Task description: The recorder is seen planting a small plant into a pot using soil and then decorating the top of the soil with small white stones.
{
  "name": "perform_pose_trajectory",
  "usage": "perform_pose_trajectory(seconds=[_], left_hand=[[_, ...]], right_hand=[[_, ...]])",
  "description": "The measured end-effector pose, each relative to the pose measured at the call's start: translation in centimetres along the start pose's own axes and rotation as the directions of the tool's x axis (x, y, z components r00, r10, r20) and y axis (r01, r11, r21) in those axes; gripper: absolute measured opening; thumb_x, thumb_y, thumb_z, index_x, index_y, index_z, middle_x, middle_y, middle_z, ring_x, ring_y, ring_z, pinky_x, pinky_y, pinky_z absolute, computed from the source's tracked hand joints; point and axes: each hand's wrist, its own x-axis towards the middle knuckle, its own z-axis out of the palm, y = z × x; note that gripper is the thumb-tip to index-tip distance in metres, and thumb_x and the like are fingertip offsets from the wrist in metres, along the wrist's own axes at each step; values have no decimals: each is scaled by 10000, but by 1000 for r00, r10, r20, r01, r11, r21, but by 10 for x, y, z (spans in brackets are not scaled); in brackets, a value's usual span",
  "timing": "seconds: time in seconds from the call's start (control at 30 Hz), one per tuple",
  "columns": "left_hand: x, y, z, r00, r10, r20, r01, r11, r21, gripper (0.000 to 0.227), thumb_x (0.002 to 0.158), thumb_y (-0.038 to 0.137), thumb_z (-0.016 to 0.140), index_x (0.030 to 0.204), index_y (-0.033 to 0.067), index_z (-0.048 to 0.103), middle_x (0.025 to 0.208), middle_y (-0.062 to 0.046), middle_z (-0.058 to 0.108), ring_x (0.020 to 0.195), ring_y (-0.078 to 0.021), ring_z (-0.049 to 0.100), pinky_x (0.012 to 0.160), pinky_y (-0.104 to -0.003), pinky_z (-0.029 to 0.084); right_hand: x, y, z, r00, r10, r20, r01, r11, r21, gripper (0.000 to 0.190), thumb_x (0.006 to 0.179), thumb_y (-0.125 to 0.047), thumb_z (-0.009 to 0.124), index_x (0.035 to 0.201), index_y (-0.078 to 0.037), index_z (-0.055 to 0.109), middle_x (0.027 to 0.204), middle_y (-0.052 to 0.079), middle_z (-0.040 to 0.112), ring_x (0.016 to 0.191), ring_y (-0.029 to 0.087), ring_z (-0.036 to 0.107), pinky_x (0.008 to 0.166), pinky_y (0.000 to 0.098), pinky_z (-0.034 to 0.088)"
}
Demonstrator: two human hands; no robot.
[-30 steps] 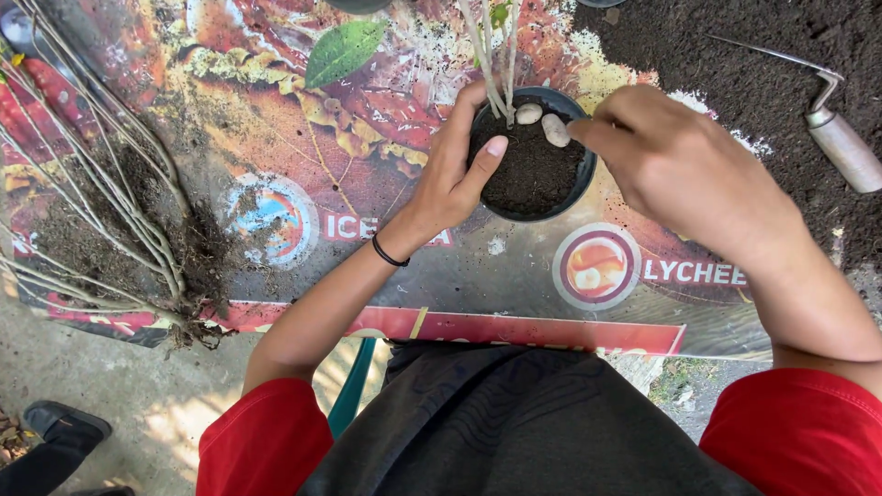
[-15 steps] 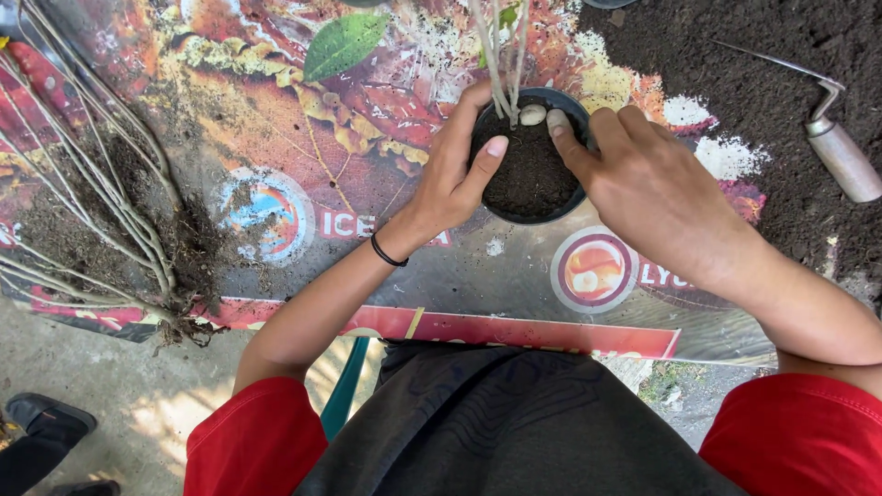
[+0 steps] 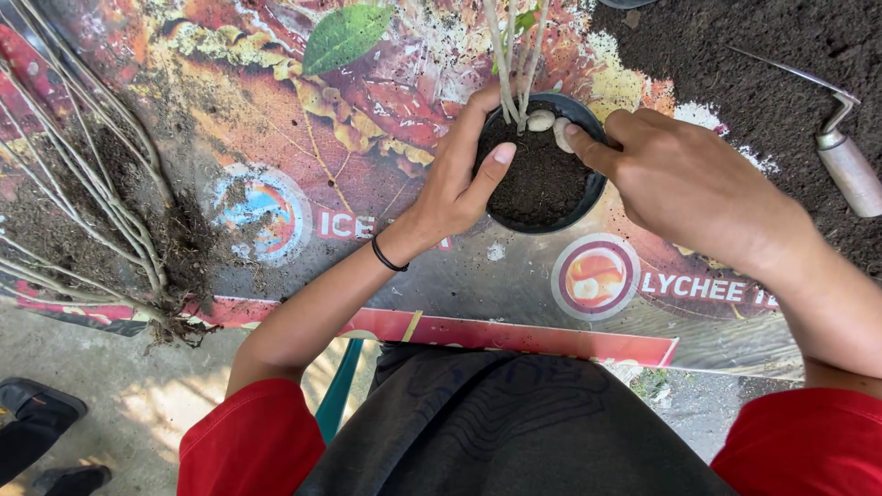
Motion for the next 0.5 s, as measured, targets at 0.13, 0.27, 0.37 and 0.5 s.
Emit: perform_pose_trajectory(seconds=[0.13,0.27,0.37,0.5], left_hand=[[-1,1,-1,1000,-20,-3,20,1000,-2,493,1156,281,488,1549,4,380,1473,-193,530,1407,-292,539,1225,-374,392],[0,0,2,1000,-17,-2,17,1000,-17,490,1158,285,484,1551,10,382,1461,-180,543,1393,-267,549,1216,-369,401],[2,4,-3,1000,-12,1,12,1000,-19,493,1154,293,476,1546,10,378,1472,-174,547,1387,-262,547,1212,-373,399],[2,8,0,1000,1,19,0,1000,-31,487,1163,299,469,1550,17,377,1475,-172,544,1398,-261,536,1219,-374,389]], right_hand=[[13,5,-12,966,56,254,-87,990,111,649,821,77,587,1450,-84,562,880,118,633,792,260,676,702,398,569],[15,12,-12,973,-19,230,-26,982,190,695,745,74,596,1425,-68,573,945,148,656,844,329,699,743,444,561],[11,6,-16,986,-21,163,-4,988,155,691,730,112,582,1403,-39,577,953,154,665,845,329,708,731,444,572],[3,7,-22,923,147,356,-242,940,240,547,932,61,565,1455,-98,584,966,123,666,804,263,715,713,381,593]])
